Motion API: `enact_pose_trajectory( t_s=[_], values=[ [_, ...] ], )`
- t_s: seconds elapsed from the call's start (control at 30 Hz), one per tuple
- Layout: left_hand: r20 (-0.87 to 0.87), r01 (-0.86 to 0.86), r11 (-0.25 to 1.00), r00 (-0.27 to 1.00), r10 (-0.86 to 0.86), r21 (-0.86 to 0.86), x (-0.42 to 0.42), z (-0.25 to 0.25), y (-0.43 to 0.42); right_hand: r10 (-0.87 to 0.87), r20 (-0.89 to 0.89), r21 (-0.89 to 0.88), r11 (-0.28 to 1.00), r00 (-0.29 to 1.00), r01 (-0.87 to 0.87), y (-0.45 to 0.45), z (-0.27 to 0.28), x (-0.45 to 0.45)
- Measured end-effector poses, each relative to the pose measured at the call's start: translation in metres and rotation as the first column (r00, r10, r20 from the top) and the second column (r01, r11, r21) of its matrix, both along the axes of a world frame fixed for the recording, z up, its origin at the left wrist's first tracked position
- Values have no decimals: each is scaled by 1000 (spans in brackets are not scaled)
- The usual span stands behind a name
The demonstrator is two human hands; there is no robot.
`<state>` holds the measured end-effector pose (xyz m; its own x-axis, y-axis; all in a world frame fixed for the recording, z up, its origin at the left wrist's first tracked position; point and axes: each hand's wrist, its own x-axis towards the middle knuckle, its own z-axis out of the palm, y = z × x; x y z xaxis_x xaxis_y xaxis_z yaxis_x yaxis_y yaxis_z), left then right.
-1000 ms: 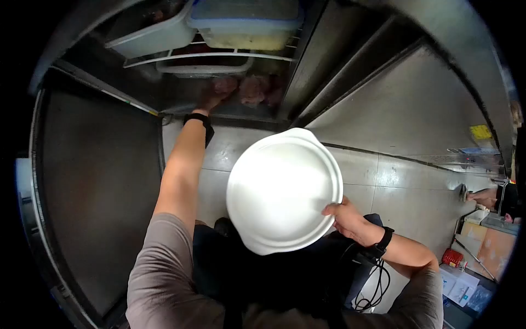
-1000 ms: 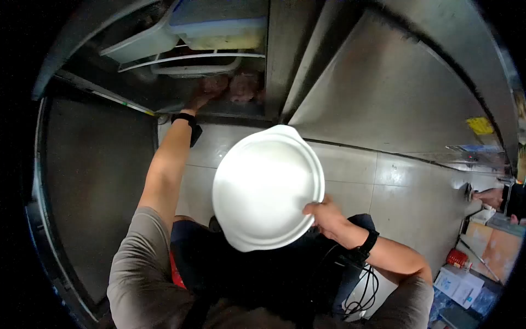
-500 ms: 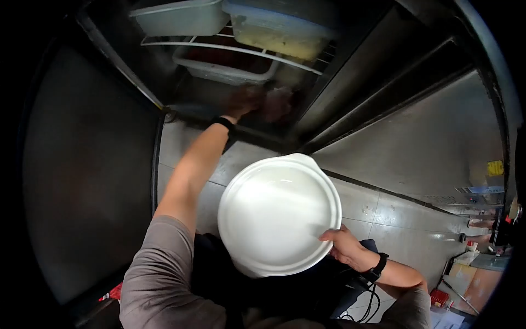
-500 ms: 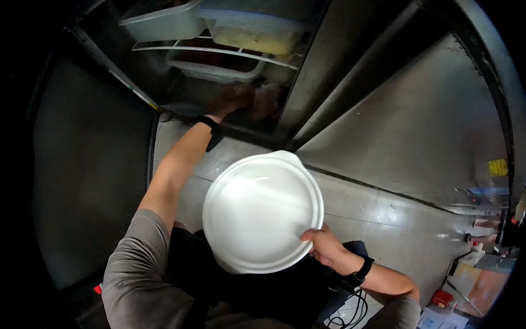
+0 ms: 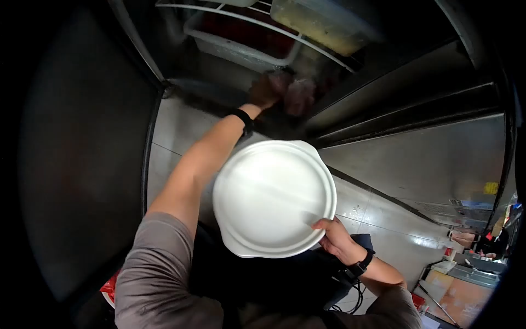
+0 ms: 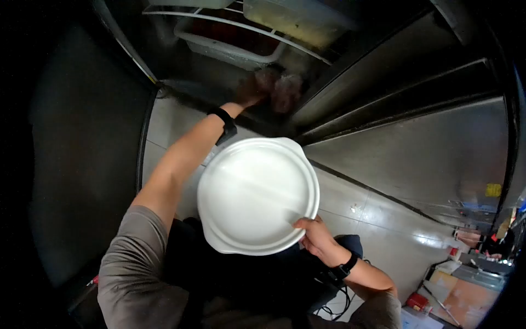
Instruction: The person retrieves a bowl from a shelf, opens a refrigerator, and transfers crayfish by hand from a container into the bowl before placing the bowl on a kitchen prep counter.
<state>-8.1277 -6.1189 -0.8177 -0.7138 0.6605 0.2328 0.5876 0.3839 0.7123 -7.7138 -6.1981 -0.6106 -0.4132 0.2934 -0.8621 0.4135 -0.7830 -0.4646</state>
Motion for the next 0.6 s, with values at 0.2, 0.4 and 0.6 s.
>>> enact_pose_trajectory(
  t_s=[0.2, 0.4, 0.6],
  values=[
    [-251, 210, 974, 951, -182, 88, -22, -11, 24, 4, 100, 17, 1000, 995, -5, 1, 4, -9],
    [216, 254, 803, 880, -423, 540, 0, 43, -2, -53, 143, 32, 998, 988, 49, 3, 5, -14],
    [383, 372, 857, 778, -498, 357, -17, 36, 11, -63, 107, 63, 996, 992, 56, 3, 4, -17]
  ],
)
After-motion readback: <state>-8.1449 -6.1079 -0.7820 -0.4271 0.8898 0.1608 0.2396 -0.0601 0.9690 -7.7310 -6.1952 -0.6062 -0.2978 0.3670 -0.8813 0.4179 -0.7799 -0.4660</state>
